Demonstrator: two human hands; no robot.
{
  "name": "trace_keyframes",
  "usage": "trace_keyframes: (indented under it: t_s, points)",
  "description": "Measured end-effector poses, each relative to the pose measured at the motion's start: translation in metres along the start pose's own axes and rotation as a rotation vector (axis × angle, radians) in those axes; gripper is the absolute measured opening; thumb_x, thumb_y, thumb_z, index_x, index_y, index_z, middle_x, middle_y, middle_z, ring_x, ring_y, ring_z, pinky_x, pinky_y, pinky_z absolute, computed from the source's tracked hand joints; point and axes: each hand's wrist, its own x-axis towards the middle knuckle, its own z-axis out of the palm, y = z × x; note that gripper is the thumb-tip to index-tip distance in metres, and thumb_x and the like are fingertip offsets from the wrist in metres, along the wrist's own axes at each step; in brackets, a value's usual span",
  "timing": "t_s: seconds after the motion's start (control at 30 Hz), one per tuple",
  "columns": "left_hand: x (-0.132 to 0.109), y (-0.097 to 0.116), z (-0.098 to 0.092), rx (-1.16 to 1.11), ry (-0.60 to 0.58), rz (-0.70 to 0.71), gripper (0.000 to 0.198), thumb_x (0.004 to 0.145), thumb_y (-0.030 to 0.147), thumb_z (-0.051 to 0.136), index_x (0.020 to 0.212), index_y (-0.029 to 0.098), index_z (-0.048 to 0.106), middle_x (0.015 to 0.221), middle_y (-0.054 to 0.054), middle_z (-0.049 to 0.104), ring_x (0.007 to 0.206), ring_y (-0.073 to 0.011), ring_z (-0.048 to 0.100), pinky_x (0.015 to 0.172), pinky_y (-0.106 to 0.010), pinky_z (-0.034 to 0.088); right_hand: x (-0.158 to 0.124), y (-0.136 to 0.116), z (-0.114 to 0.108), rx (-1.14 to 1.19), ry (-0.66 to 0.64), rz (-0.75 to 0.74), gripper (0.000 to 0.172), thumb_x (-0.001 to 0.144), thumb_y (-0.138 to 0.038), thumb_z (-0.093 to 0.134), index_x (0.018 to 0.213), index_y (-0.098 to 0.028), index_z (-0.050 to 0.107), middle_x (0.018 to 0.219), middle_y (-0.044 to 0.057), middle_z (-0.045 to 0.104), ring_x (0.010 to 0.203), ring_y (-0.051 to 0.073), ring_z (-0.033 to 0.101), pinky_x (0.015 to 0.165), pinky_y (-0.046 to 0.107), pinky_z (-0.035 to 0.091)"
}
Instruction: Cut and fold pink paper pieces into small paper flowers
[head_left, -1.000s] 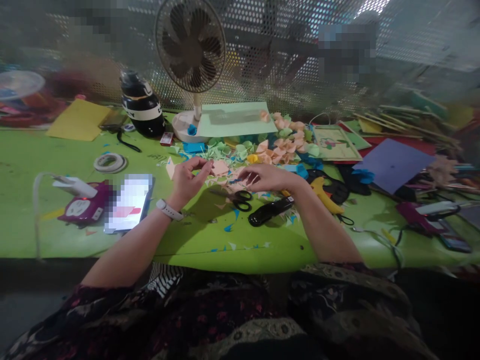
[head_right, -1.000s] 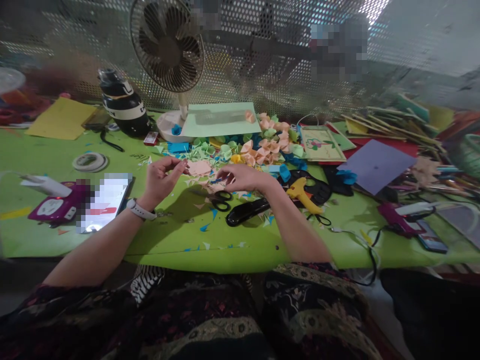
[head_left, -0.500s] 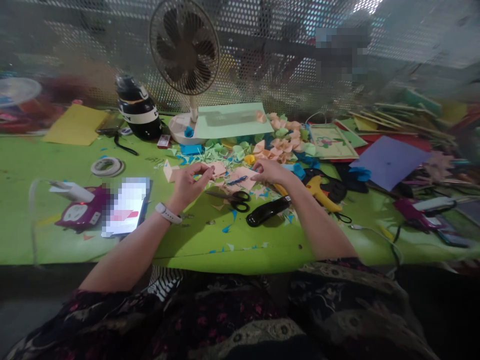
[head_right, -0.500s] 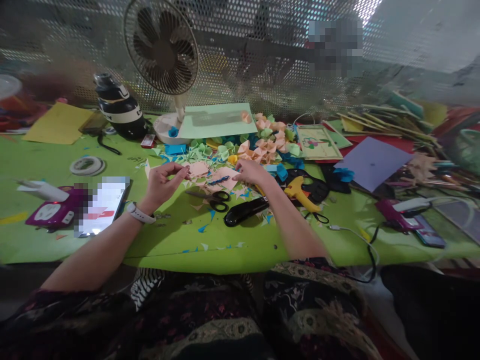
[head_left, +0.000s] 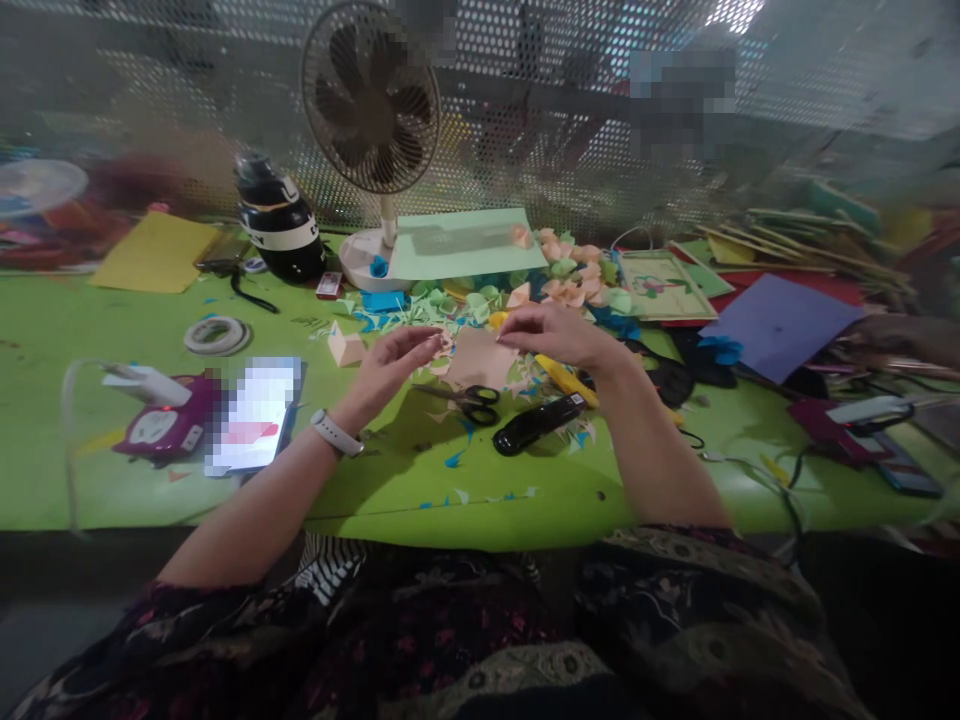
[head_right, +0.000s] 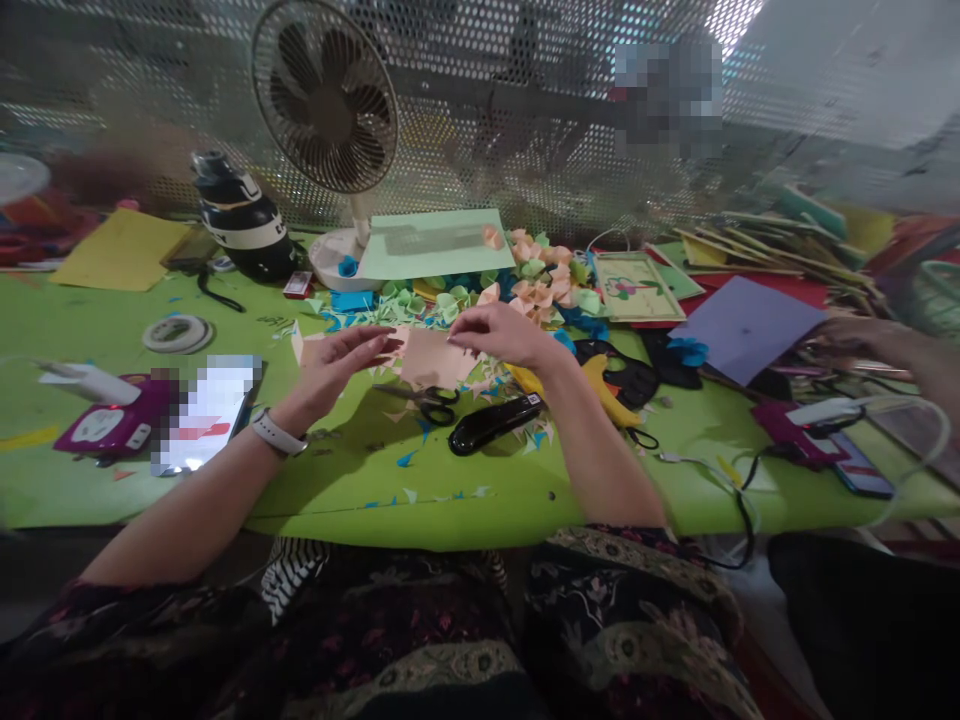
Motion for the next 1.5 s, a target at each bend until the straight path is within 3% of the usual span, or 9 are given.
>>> trace_keyframes:
  t_s: [0.1,0.17,0.27,0.4,0.5,0.7,0.87,1.0,1.5]
  points:
    - [-0.003,-0.003,0.004,-0.102,-0.167,-0.176,0.04,0.078,0.048,0.078,0.106,0.019,0.074,0.104,-0.012,0.076,0.085,-0.0196,0.074,0.068,-0.03,0.062,-0.003,-0.02,0.015,-0.013,-0.129,-0.076,0.025,0.086,-0.041,0.062,0.093,-0.019,0.072,0.084,0.004,0.071,0.075,0.016,0.062,0.071,0.031,0.048]
    - [-0.004,-0.006,0.006,-0.113,-0.213,-0.233,0.035,0.077,0.048,0.079,0.095,0.017,0.076,0.093,-0.012,0.077,0.075,-0.0192,0.073,0.06,-0.03,0.062,-0.005,-0.029,0.023,-0.065,-0.049,-0.117,0.027,0.088,-0.041,0.06,0.096,-0.018,0.072,0.085,0.005,0.071,0.075,0.017,0.062,0.071,0.032,0.049]
    - [-0.003,-0.009,0.005,-0.178,-0.139,-0.256,0.029,0.078,0.044,0.08,0.084,0.016,0.075,0.084,-0.011,0.076,0.069,-0.0188,0.073,0.058,-0.031,0.062,-0.009,-0.037,0.024,-0.152,0.15,-0.216,0.028,0.091,-0.031,0.055,0.112,-0.02,0.07,0.108,0.009,0.069,0.092,0.021,0.064,0.083,0.037,0.051]
    - [-0.001,-0.006,0.003,-0.336,-0.055,-0.345,0.021,0.076,0.033,0.083,0.085,0.015,0.076,0.087,-0.009,0.077,0.068,-0.0142,0.071,0.059,-0.024,0.059,-0.016,-0.036,0.022,-0.271,0.019,-0.357,0.048,0.084,-0.015,0.057,0.129,-0.032,0.064,0.149,0.004,0.049,0.137,0.026,0.045,0.113,0.047,0.037]
    - [-0.003,0.0,0.004,-0.404,-0.083,-0.387,0.021,0.075,0.03,0.083,0.082,0.012,0.075,0.08,-0.007,0.076,0.066,-0.0112,0.069,0.06,-0.02,0.056,-0.017,-0.027,0.033,-0.247,0.03,-0.423,0.044,0.085,-0.012,0.059,0.122,-0.033,0.069,0.156,0.001,0.042,0.145,0.027,0.035,0.117,0.054,0.031]
    - [-0.012,0.01,0.015,-0.508,-0.186,-0.425,0.021,0.081,0.025,0.078,0.097,0.012,0.076,0.104,-0.011,0.078,0.096,-0.0214,0.074,0.093,-0.036,0.058,-0.019,-0.012,0.069,0.049,0.336,-0.43,0.01,0.09,-0.028,0.067,0.093,-0.027,0.077,0.13,0.006,0.066,0.122,0.023,0.06,0.107,0.047,0.046]
    - [-0.013,0.01,0.021,-0.564,-0.165,-0.401,0.027,0.086,0.033,0.071,0.105,0.014,0.075,0.11,-0.012,0.077,0.101,-0.0256,0.074,0.092,-0.04,0.059,-0.021,-0.009,0.082,0.286,0.494,-0.283,0.021,0.088,-0.04,0.068,0.081,-0.021,0.071,0.114,0.009,0.069,0.107,0.022,0.065,0.086,0.038,0.057]
    - [-0.016,0.011,0.024,-0.496,-0.173,-0.331,0.048,0.083,0.055,0.07,0.108,0.014,0.074,0.112,-0.014,0.076,0.105,-0.0298,0.073,0.088,-0.042,0.061,-0.024,-0.011,0.084,0.327,0.502,-0.202,0.027,0.085,-0.045,0.069,0.076,-0.02,0.065,0.095,0.006,0.068,0.083,0.017,0.064,0.071,0.032,0.056]
    - [-0.019,0.008,0.027,-0.294,-0.127,-0.264,0.039,0.072,0.046,0.084,0.093,0.013,0.078,0.095,-0.012,0.079,0.089,-0.021,0.076,0.087,-0.036,0.062,-0.029,-0.017,0.082,0.298,0.458,-0.176,0.025,0.085,-0.037,0.067,0.069,-0.02,0.056,0.067,-0.001,0.055,0.063,0.013,0.051,0.06,0.029,0.044]
